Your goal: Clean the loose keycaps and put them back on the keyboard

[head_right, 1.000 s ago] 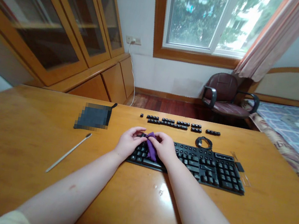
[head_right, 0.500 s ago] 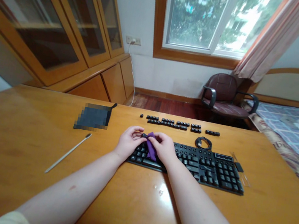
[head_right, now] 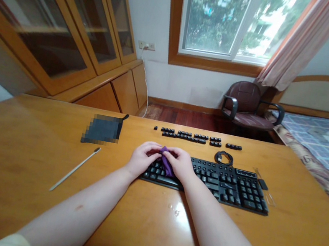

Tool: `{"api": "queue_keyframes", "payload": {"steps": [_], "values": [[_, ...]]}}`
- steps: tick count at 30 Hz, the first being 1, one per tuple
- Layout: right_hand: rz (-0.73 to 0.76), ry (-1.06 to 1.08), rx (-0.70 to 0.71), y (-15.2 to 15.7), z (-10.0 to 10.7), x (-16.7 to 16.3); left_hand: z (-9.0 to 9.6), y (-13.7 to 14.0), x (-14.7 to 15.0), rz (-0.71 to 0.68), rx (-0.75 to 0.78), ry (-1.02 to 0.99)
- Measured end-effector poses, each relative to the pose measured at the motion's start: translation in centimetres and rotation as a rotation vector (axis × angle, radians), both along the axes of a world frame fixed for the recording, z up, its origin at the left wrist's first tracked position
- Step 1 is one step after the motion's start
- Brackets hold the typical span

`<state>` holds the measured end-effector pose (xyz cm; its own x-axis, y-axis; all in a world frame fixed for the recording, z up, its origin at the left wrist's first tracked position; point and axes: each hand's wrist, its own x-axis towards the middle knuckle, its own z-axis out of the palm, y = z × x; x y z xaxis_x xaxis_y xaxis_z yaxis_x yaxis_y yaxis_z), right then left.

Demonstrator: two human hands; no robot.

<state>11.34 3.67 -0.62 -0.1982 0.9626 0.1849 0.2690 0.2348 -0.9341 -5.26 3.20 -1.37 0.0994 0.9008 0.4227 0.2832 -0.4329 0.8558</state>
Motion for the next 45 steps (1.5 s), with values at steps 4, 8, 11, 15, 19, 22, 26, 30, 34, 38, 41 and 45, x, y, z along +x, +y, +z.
{"api": "queue_keyframes", "payload": {"steps": [4,8,11,15,19,22,26,30,34,38,41,45], "values": [[0.039,-0.006,-0.017,0.0,0.1,0.2,0.1,0.0,-0.2,-0.010,0.081,0.093],[0.030,-0.025,-0.046,0.1,0.2,0.5,0.1,-0.1,-0.3,-0.044,0.028,0.099],[0.012,-0.032,-0.064,0.2,0.1,0.6,0.0,-0.2,-0.1,-0.052,-0.029,0.050],[0.006,-0.005,-0.061,0.2,0.1,0.5,-0.2,-0.2,-0.1,-0.078,-0.053,0.004],[0.036,0.068,-0.110,0.0,0.1,0.4,-0.3,-0.2,-0.2,-0.105,-0.050,0.018],[0.045,0.099,-0.140,0.0,0.1,0.4,-0.3,-0.2,-0.2,-0.114,-0.056,0.033],[0.047,0.134,-0.150,0.1,0.0,0.4,-0.3,-0.3,-0.2,-0.163,-0.088,0.030],[0.079,0.170,-0.156,0.2,0.1,0.5,-0.3,-0.4,-0.2,-0.206,-0.095,0.005],[0.073,0.182,-0.165,0.1,0.1,0.4,-0.2,-0.5,0.1,-0.188,-0.082,0.000],[0.020,0.149,-0.075,-0.1,0.1,0.2,0.0,-0.6,0.3,-0.093,-0.046,0.009],[-0.051,0.095,0.024,-0.2,0.2,0.2,0.4,-0.7,0.3,0.006,0.006,0.059],[-0.056,0.066,0.061,-0.1,0.0,0.3,0.9,-1.0,0.2,0.032,0.110,0.212]]}}
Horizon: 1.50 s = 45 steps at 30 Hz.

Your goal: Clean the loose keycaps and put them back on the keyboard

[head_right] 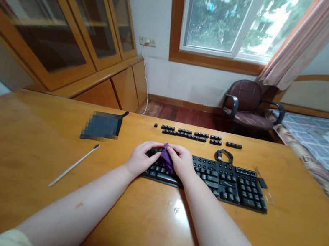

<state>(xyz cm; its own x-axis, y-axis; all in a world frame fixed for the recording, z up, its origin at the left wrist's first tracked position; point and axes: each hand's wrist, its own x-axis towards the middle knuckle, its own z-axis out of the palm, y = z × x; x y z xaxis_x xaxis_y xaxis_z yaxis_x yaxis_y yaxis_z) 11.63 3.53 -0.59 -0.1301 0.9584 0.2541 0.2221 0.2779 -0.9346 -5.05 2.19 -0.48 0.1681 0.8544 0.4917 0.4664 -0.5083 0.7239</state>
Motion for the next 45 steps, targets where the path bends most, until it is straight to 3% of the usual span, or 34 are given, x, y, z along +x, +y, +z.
{"api": "queue_keyframes", "payload": {"steps": [5,9,16,27,42,45], "values": [[0.058,0.035,-0.074,0.22,-0.75,-0.13,0.06,-0.18,-0.03,-0.045,0.050,0.104],[0.018,0.050,-0.088,0.26,-1.02,-0.28,0.08,-0.17,0.01,-0.032,0.033,0.147],[0.031,0.047,-0.030,-0.02,-0.43,-0.24,-0.23,0.10,0.01,0.045,-0.019,0.111],[0.095,-0.002,-0.083,0.32,-0.78,-0.15,-0.01,-0.22,-0.08,-0.070,0.006,0.170],[0.154,0.081,-0.108,0.40,-0.98,-0.03,-0.06,-0.08,-0.08,-0.075,-0.027,0.151],[0.097,0.103,-0.089,0.55,-1.07,-0.03,-0.27,0.09,0.00,-0.058,-0.052,0.088]]}}
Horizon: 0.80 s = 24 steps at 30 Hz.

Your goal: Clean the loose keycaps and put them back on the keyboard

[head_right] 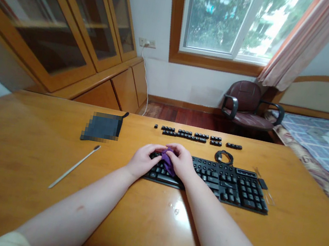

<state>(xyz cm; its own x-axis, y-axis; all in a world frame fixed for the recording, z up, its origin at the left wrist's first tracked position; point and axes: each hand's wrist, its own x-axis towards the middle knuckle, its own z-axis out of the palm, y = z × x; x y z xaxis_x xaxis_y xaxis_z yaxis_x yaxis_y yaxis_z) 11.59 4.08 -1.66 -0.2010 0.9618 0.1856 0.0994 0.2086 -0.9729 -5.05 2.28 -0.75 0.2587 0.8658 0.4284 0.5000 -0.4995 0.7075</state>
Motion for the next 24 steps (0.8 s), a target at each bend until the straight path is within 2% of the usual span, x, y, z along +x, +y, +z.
{"api": "queue_keyframes", "payload": {"steps": [7,19,24], "values": [[-0.258,0.173,-0.067,0.68,0.36,0.28,0.00,0.39,-0.12,0.183,0.019,-0.116],[-0.215,0.152,-0.046,0.67,-0.19,0.05,0.30,0.36,-0.31,0.174,0.045,-0.074],[-0.205,0.157,-0.059,0.66,-0.09,0.08,0.22,0.64,-0.60,0.138,0.013,-0.015]]}}
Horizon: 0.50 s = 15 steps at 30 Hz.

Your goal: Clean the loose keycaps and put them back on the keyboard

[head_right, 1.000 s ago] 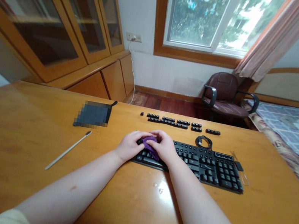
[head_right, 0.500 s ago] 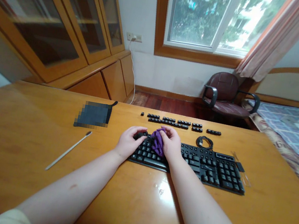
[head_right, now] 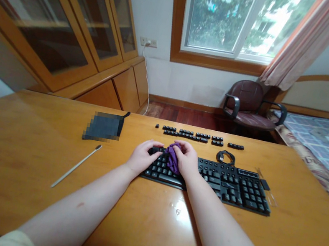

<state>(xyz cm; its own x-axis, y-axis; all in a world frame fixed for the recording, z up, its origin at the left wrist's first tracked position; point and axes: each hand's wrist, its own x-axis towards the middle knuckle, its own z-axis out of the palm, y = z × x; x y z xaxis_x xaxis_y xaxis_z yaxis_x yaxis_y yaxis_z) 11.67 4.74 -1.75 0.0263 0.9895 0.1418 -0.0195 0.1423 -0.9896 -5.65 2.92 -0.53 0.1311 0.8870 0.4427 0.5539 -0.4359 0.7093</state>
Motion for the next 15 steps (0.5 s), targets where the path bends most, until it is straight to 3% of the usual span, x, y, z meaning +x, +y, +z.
{"api": "queue_keyframes", "payload": {"steps": [5,10,15], "values": [[-0.013,-0.020,0.003,0.0,-0.1,0.0,-0.5,0.7,-0.7,0.045,-0.106,-0.003],[-0.008,-0.020,0.007,0.0,-0.2,0.0,-1.1,1.4,-1.2,-0.031,-0.235,0.006],[-0.008,-0.010,-0.005,-0.1,0.2,-0.1,-1.4,1.8,-1.3,-0.050,-0.264,0.020]]}}
